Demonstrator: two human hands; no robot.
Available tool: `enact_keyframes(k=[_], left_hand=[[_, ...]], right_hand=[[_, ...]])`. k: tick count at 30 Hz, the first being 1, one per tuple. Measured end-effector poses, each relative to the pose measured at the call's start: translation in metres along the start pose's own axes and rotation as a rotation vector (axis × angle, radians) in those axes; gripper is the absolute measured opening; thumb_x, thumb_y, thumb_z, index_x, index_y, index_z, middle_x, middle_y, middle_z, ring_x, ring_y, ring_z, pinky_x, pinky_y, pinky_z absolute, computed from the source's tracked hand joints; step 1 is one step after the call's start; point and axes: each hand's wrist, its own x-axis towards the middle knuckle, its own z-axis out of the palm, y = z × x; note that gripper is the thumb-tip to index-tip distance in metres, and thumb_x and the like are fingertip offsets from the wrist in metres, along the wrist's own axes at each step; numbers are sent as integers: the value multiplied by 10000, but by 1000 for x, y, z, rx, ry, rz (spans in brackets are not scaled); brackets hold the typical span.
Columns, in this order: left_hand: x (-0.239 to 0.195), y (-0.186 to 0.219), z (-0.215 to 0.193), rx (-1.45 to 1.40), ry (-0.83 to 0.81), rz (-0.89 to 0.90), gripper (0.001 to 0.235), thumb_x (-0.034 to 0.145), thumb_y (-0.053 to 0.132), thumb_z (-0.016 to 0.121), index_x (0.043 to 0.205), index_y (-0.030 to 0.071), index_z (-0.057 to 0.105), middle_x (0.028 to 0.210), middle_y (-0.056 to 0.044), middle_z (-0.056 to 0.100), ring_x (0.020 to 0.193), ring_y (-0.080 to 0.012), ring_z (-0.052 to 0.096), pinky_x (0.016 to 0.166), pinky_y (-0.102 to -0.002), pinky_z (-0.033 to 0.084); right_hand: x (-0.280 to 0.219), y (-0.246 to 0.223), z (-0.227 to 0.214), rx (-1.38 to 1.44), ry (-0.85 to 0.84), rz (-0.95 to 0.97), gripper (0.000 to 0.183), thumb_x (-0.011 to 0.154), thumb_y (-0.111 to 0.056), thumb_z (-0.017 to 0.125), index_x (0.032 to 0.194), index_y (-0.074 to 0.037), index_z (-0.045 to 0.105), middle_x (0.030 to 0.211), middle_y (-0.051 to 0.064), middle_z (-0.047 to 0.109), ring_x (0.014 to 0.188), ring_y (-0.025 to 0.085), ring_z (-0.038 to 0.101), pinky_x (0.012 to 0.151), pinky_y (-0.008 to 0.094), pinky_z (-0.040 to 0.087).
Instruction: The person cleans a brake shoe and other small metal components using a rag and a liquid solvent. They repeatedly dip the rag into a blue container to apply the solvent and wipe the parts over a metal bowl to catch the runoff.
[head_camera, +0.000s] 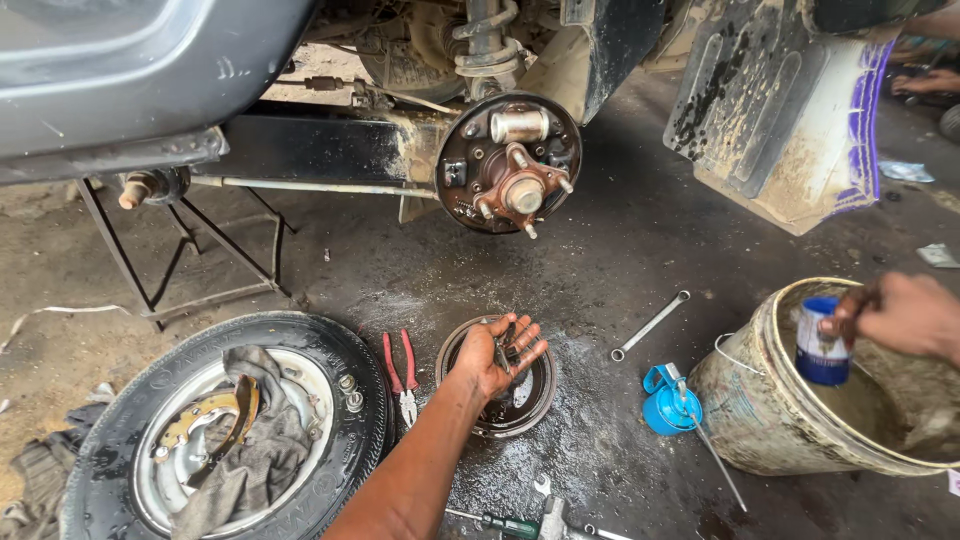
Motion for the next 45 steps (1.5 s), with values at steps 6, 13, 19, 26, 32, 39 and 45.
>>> enact_keyframes(k=[6,13,19,26,32,39,45], left_hand=[[29,-8,-10,-41,104,9,280,1071,184,395,1286,22,472,1253,-160,616,1099,-263,652,952,-490,581],[91,-19,-37,-44,111,-65,82,1048,17,383,1076,-41,433,970,-214,594,736,-239,637,807,-461,646],[92,-6,-22,227,189,14,176,986,218,453,895,125,570,656,-6,470,449,-103,335,350,-265,280],[43,18,8,439,131,-109,293,1033,365,486,906,103,513,686,-9,463,514,-129,437,404,-318,419],[6,38,37,1111,411,274,628,1009,544,514,982,-69,650,678,-81,588,483,-203,571,412,-337,452],[24,40,38,1015,20,196,308,951,246,623,1169,32,586,921,-96,579,734,-177,583,561,-358,561],[15,29,28,1338,-7,811,135,922,98,623,1044,48,595,942,-139,676,921,-308,681,837,-465,515]], right_hand=[[-69,-106,-60,-25,73,-334,531,728,-557,728,1078,-168,814,1013,98,800,997,254,714,921,476,589],[-155,-310,-62,-241,-81,-706,554,722,-579,777,683,-27,756,701,179,736,692,295,725,716,462,584],[-177,-379,-48,-231,-7,-885,432,625,-471,816,753,-59,783,762,183,742,740,321,752,730,441,595],[-167,-365,-37,-215,120,-798,579,776,-641,737,814,-64,761,791,216,724,799,388,727,754,479,573],[-140,-339,-32,-164,152,-767,608,732,-667,743,797,-62,737,772,190,720,784,387,732,729,480,575],[-132,-326,-29,-191,132,-704,613,715,-673,762,784,-65,728,754,185,716,787,386,725,727,476,571],[-136,-325,-25,-217,89,-691,626,734,-686,756,803,-64,727,765,188,724,794,371,739,739,471,573]])
